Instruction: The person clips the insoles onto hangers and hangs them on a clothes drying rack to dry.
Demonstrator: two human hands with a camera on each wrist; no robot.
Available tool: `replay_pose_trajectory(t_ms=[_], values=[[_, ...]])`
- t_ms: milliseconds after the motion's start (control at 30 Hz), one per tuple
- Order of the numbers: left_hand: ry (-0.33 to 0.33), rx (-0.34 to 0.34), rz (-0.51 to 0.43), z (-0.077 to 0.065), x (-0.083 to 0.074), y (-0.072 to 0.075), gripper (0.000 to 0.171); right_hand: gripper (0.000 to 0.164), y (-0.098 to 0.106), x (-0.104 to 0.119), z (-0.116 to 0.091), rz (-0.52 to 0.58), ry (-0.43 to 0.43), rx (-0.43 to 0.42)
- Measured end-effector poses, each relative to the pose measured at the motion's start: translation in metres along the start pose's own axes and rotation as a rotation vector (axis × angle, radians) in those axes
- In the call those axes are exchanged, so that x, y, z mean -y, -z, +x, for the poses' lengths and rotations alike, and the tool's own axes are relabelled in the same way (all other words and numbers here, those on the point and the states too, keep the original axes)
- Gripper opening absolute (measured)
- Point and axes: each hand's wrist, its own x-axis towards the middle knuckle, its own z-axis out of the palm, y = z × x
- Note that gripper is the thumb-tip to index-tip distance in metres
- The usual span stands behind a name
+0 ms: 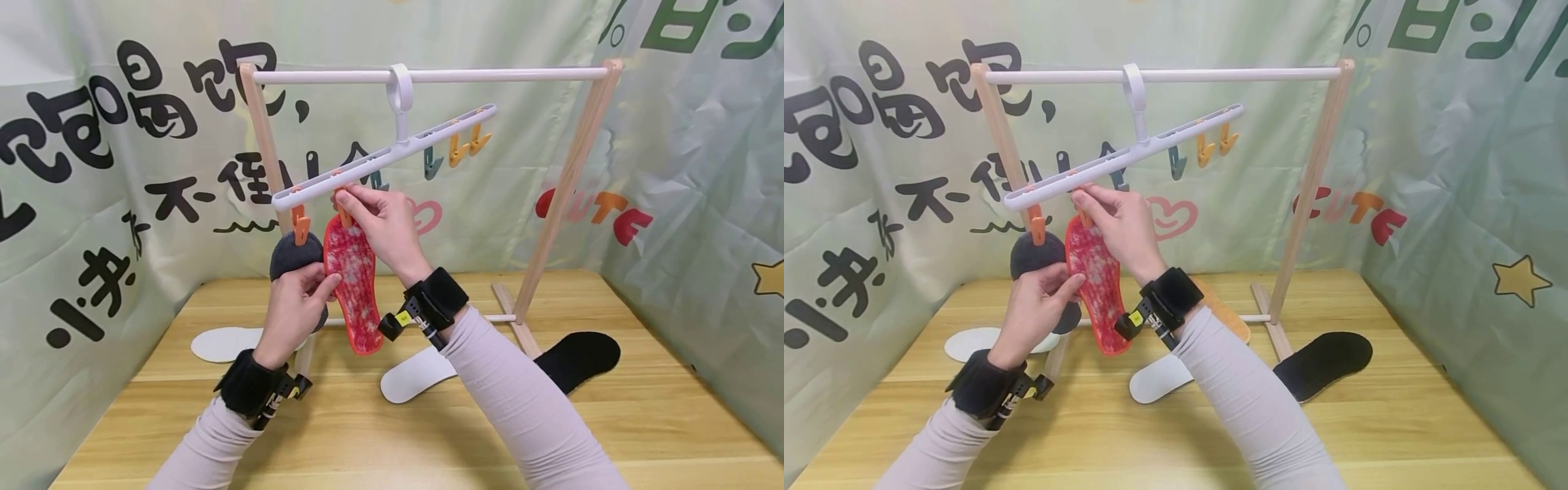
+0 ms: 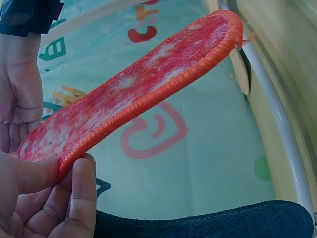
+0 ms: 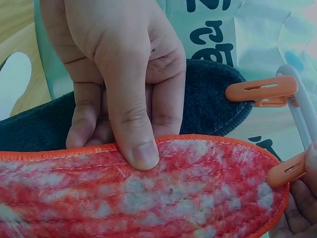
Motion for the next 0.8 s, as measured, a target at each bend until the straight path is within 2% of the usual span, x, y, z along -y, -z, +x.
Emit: replay_pose_trajectory(t_ms=[233, 800], values=[[-0.008, -0.023, 0.011, 0.0, 0.0003, 0.0004, 0.018, 0.034, -0.0001, 0.0016, -0.0013, 0.001, -0.009, 0.001], [0.036, -0.004, 0.002, 0.0011, 0.0021, -0.0025, 0.021, 0.042, -0.0034, -0.0038, -0.0043, 0.03, -0.058, -0.023]])
